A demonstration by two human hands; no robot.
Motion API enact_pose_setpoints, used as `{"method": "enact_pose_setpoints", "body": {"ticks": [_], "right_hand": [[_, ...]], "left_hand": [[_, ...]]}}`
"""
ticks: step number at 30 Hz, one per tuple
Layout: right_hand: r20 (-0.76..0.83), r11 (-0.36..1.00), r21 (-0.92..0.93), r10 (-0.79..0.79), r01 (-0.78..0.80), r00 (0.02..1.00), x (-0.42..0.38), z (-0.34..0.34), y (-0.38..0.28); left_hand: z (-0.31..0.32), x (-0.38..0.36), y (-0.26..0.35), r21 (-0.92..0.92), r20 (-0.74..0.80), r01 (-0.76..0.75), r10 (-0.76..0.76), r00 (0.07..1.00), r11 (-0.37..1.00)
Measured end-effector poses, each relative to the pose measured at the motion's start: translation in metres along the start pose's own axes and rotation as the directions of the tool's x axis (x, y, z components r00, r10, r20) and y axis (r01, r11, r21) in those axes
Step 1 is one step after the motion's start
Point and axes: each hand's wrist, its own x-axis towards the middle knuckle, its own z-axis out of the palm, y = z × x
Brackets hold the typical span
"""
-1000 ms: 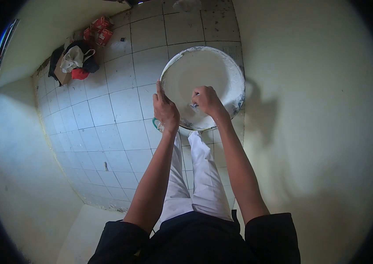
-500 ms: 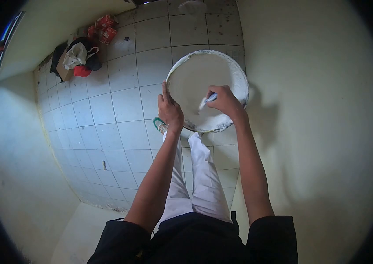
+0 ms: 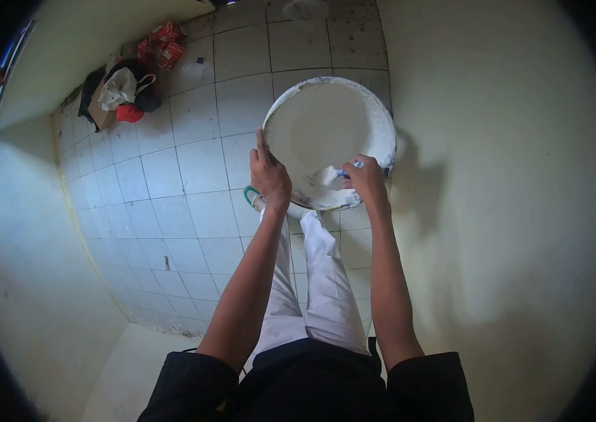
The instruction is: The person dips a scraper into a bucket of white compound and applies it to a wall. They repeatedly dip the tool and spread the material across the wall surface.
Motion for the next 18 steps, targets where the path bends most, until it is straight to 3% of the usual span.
{"method": "enact_pose_setpoints", "body": {"ticks": [1, 5, 7, 8, 10, 16, 18], "right_hand": [[0.013, 0.987, -0.156, -0.03, 0.032, 0.999, 0.005, 0.0, 0.0], [0.142, 0.952, -0.252, -0.142, 0.174, 0.98, 0.017, 0.002, -0.004], [0.31, 0.833, -0.339, -0.341, 0.438, 0.888, 0.011, 0.007, -0.017], [0.311, 0.833, -0.339, -0.338, 0.436, 0.888, 0.007, 0.009, -0.023], [0.426, 0.718, -0.304, -0.485, 0.626, 0.764, -0.003, 0.017, -0.037], [0.478, 0.646, -0.37, -0.484, 0.667, 0.733, -0.006, 0.04, -0.039], [0.515, 0.583, -0.371, -0.518, 0.723, 0.682, -0.005, 0.042, -0.036]], "left_hand": [[0.0, 0.0, 0.0, -0.001, 0.002, 0.002, -0.002, 1.0, 1.0], [-0.006, 0.0, 0.006, -0.016, 0.043, 0.02, -0.019, 0.999, 1.0], [-0.008, 0.001, 0.008, -0.016, 0.053, 0.026, -0.026, 0.998, 1.0], [-0.008, 0.001, 0.008, -0.017, 0.064, 0.033, -0.032, 0.997, 0.999], [-0.003, 0.0, 0.004, -0.01, 0.032, 0.015, -0.014, 0.999, 1.0], [-0.002, 0.0, 0.002, 0.017, 0.0, 0.004, -0.004, 1.0, 1.0], [-0.002, 0.0, 0.002, 0.017, 0.002, 0.003, -0.003, 1.0, 1.0]]}}
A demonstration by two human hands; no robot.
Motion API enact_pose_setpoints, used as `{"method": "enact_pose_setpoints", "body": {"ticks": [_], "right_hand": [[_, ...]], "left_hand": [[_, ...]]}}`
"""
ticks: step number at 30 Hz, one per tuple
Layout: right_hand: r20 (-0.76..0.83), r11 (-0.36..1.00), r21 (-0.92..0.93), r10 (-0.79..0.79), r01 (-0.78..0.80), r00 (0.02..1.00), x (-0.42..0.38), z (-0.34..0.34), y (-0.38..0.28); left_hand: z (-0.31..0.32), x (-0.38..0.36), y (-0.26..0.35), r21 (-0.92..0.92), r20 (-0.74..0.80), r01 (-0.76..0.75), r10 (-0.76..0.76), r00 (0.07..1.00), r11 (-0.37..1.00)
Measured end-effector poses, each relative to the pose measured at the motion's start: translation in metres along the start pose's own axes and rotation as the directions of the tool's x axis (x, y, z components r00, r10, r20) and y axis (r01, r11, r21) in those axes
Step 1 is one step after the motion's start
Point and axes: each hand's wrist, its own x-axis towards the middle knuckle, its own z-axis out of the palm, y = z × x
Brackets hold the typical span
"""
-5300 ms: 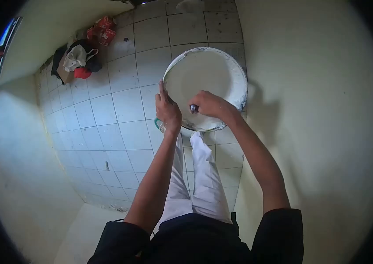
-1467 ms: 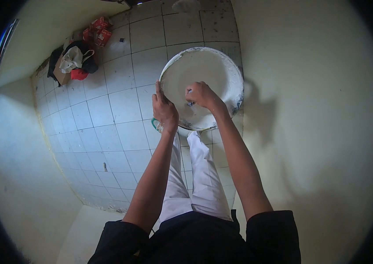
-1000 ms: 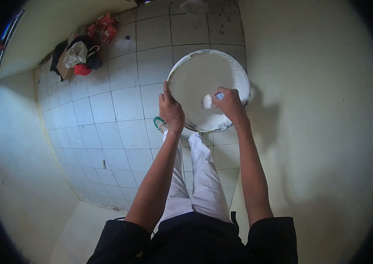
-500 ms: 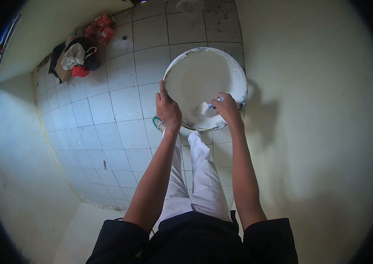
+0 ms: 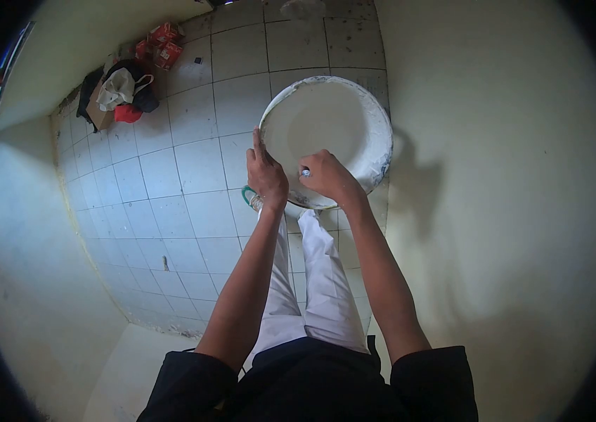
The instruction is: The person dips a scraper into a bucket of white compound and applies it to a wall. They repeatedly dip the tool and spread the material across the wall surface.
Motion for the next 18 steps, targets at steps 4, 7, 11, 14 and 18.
{"method": "enact_pose_setpoints", "body": {"ticks": [4, 7, 11, 14, 18], "right_hand": [[0.028, 0.997, -0.064, -0.031, 0.033, 0.999, -0.001, 0.007, 0.0], [-0.111, 0.999, 0.04, -0.02, 0.025, 0.994, -0.014, 0.008, -0.004], [-0.341, 0.953, 0.262, 0.237, -0.15, 0.91, -0.044, 0.003, 0.002], [-0.453, 0.833, 0.515, 0.467, -0.205, 0.76, -0.066, 0.004, 0.004], [-0.436, 0.409, 0.894, 0.695, 0.184, 0.572, -0.096, -0.008, -0.004]], "left_hand": [[-0.004, 0.001, 0.004, -0.016, 0.017, 0.019, -0.019, 1.0, 1.0], [-0.008, 0.0, 0.006, -0.015, 0.049, 0.028, -0.027, 0.998, 0.999], [-0.013, 0.001, 0.008, -0.024, 0.099, 0.06, -0.057, 0.993, 0.998], [-0.02, 0.001, 0.012, -0.007, 0.124, 0.061, -0.059, 0.99, 0.998], [-0.026, 0.006, 0.013, -0.213, 0.127, 0.083, -0.057, 0.99, 0.974]]}}
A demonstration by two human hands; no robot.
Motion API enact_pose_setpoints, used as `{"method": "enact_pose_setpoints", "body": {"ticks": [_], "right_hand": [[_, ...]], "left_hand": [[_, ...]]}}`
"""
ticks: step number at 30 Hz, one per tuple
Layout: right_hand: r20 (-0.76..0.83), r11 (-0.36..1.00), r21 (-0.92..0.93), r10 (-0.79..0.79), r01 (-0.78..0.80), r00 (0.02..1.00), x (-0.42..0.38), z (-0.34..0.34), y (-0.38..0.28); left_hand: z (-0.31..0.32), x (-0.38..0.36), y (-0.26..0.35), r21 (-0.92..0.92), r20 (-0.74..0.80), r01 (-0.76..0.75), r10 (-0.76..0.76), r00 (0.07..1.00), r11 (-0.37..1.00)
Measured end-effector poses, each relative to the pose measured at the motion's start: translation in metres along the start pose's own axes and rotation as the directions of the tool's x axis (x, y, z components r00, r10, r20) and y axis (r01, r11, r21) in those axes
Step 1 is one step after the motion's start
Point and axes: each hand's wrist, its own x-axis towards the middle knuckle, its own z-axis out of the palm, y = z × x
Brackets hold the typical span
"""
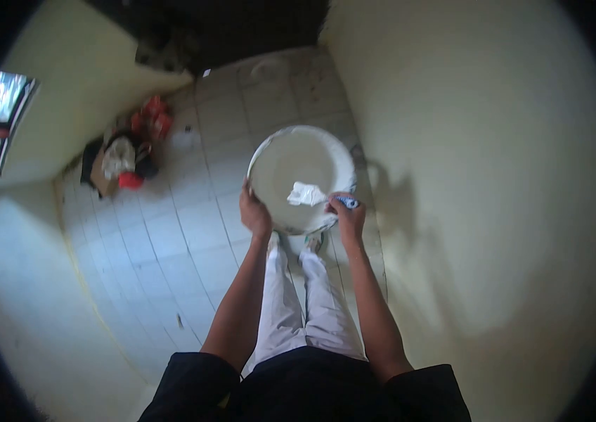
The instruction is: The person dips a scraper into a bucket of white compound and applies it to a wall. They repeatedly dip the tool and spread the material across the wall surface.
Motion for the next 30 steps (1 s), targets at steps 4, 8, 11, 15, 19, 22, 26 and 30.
{"method": "enact_pose_setpoints", "body": {"ticks": [4, 8, 11, 15, 19, 22, 26, 30], "right_hand": [[-0.087, 0.937, 0.348, -0.01, 0.04, 0.996, -0.029, -0.019, -0.048], [-0.154, 0.85, 0.513, -0.047, 0.121, 0.987, -0.086, -0.043, -0.087], [-0.182, 0.785, 0.599, -0.058, 0.158, 0.982, -0.126, -0.039, -0.101], [-0.199, 0.7, 0.674, -0.133, 0.234, 0.971, -0.152, -0.023, -0.109], [-0.29, 0.633, 0.673, -0.25, 0.382, 0.924, -0.189, -0.019, -0.143], [-0.368, 0.6, 0.625, -0.336, 0.498, 0.867, -0.196, -0.039, -0.168], [-0.43, 0.662, 0.412, -0.465, 0.626, 0.774, -0.222, -0.07, -0.245], [-0.348, 0.528, -0.004, -0.797, 0.849, 0.494, -0.281, -0.093, -0.356]], "left_hand": [[-0.01, 0.015, -0.001, -0.042, 0.129, -0.12, 0.124, 0.984, 0.992], [-0.053, -0.009, 0.032, -0.037, 0.042, -0.443, 0.444, 0.895, 0.896], [-0.084, -0.013, 0.053, -0.254, 0.241, -0.402, 0.46, 0.855, 0.88], [-0.099, -0.011, 0.087, -0.595, 0.409, -0.2, 0.507, 0.759, 0.779], [-0.13, -0.037, 0.142, -0.718, 0.504, -0.034, 0.552, 0.664, 0.696], [-0.126, -0.066, 0.18, -0.764, 0.517, 0.05, 0.563, 0.645, 0.643], [-0.12, -0.11, 0.239, -0.823, 0.511, 0.087, 0.665, 0.544, 0.561], [-0.139, -0.16, 0.308, -0.865, 0.482, 0.116, 0.741, 0.467, 0.488]]}}
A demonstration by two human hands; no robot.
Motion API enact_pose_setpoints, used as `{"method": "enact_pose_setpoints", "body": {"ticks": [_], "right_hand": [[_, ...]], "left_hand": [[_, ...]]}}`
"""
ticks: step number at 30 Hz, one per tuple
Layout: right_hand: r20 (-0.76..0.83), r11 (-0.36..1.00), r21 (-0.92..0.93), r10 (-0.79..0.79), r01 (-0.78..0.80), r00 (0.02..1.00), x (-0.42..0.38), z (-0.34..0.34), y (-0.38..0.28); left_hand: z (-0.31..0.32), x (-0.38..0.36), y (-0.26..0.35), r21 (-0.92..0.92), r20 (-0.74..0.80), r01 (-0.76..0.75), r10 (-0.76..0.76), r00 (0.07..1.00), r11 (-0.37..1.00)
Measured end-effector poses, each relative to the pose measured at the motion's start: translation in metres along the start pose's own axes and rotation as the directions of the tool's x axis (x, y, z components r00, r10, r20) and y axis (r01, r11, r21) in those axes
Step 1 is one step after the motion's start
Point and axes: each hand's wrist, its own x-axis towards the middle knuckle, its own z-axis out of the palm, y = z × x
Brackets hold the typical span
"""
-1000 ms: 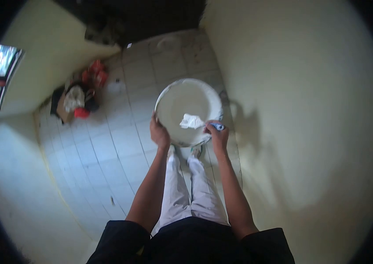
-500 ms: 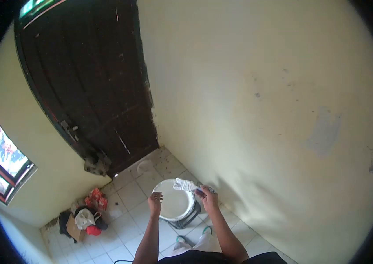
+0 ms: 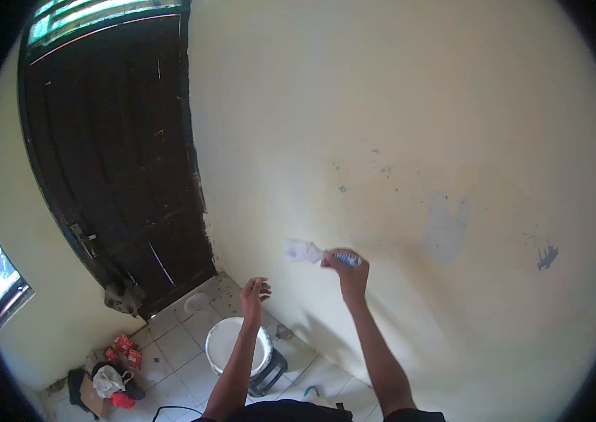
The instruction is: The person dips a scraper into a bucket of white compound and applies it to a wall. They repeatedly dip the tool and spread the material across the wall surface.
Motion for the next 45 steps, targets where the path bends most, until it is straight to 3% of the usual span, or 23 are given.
{"method": "enact_pose_setpoints", "body": {"ticks": [3, 4, 6, 7, 10, 14, 15, 16, 18, 19, 21, 22, 24, 27, 28, 29, 31, 35, 38, 41, 43, 44, 45], "right_hand": [[0.195, 0.821, -0.43, -0.323, 0.377, 0.926, 0.048, 0.003, -0.075], [0.325, 0.608, -0.533, -0.495, 0.588, 0.806, 0.056, 0.016, -0.114], [0.568, 0.225, -0.56, -0.596, 0.797, 0.568, 0.085, 0.021, -0.163], [0.637, 0.132, -0.534, -0.587, 0.835, 0.5, 0.099, 0.025, -0.188], [0.757, -0.161, -0.539, -0.522, 0.827, 0.393, 0.125, 0.044, -0.26], [0.884, -0.697, -0.42, -0.458, 0.581, 0.091, 0.16, 0.075, -0.327], [0.899, -0.78, -0.377, -0.438, 0.499, -0.007, 0.175, 0.082, -0.338], [0.901, -0.786, -0.377, -0.433, 0.49, -0.002, 0.191, 0.089, -0.348], [0.911, -0.884, -0.323, -0.387, 0.337, -0.142, 0.219, 0.099, -0.364], [0.912, -0.885, -0.33, -0.389, 0.328, -0.133, 0.224, 0.105, -0.37], [0.945, -0.926, -0.324, -0.328, 0.196, 0.013, 0.23, 0.117, -0.377], [0.945, -0.927, -0.324, -0.327, 0.191, 0.017, 0.237, 0.121, -0.379], [0.941, -0.93, -0.318, -0.285, 0.187, 0.185, 0.255, 0.129, -0.373], [0.951, -0.921, -0.288, -0.243, 0.263, 0.189, 0.278, 0.121, -0.342], [0.949, -0.935, -0.244, -0.176, 0.257, 0.26, 0.273, 0.12, -0.327], [0.961, -0.932, -0.22, -0.156, 0.287, 0.229, 0.273, 0.112, -0.304], [0.949, -0.921, -0.165, -0.051, 0.353, 0.311, 0.253, 0.103, -0.254], [0.969, -0.768, -0.05, 0.117, 0.639, 0.216, 0.198, 0.078, -0.147], [0.97, -0.516, -0.136, 0.105, 0.846, 0.22, 0.16, 0.066, -0.098], [0.931, -0.434, -0.215, 0.178, 0.875, 0.318, 0.15, 0.068, -0.108], [0.86, -0.484, -0.37, 0.144, 0.793, 0.49, 0.175, 0.069, -0.127], [0.851, -0.536, -0.36, 0.146, 0.763, 0.504, 0.195, 0.071, -0.143], [0.785, -0.446, -0.503, 0.124, 0.741, 0.607, 0.205, 0.087, -0.177]], "left_hand": [[0.044, 0.01, 0.026, -0.038, -0.008, -0.045, 0.045, 0.999, 0.998], [0.056, 0.015, 0.031, -0.057, -0.001, -0.064, 0.064, 0.998, 0.996], [0.078, 0.021, 0.042, -0.055, 0.009, -0.069, 0.069, 0.998, 0.996], [0.087, 0.026, 0.043, -0.075, 0.017, -0.081, 0.082, 0.996, 0.994], [0.112, 0.037, 0.046, -0.121, 0.019, -0.128, 0.131, 0.991, 0.984], [0.135, 0.043, 0.044, -0.104, 0.061, -0.141, 0.148, 0.987, 0.984], [0.136, 0.045, 0.039, -0.102, 0.083, -0.133, 0.142, 0.986, 0.986], [0.137, 0.046, 0.034, -0.107, 0.094, -0.13, 0.141, 0.986, 0.986], [0.134, 0.049, 0.024, -0.072, 0.137, -0.061, 0.07, 0.988, 0.996], [0.133, 0.052, 0.021, -0.083, 0.156, -0.035, 0.048, 0.987, 0.996], [0.127, 0.056, 0.019, -0.08, 0.183, -0.028, 0.042, 0.982, 0.996], [0.125, 0.059, 0.02, -0.084, 0.195, -0.024, 0.04, 0.98, 0.996], [0.116, 0.068, 0.024, -0.076, 0.193, -0.021, 0.036, 0.981, 0.997], [0.108, 0.077, 0.024, -0.07, 0.181, -0.042, 0.054, 0.982, 0.997], [0.104, 0.079, 0.023, -0.075, 0.178, -0.031, 0.044, 0.983, 0.997], [0.1, 0.081, 0.022, -0.078, 0.177, -0.017, 0.031, 0.984, 0.997], [0.097, 0.084, 0.017, -0.098, 0.177, 0.008, 0.01, 0.984, 0.995], [0.09, 0.076, 0.011, -0.102, 0.172, 0.02, -0.002, 0.985, 0.995], [0.087, 0.067, 0.017, -0.096, 0.17, 0.004, 0.012, 0.985, 0.995], [0.088, 0.066, 0.014, -0.106, 0.163, 0.012, 0.005, 0.987, 0.994], [0.088, 0.065, 0.012, -0.121, 0.159, 0.024, -0.004, 0.987, 0.992], [0.089, 0.064, 0.013, -0.122, 0.162, 0.024, -0.004, 0.987, 0.992], [0.091, 0.064, 0.016, -0.135, 0.173, 0.032, -0.009, 0.985, 0.99]]}}
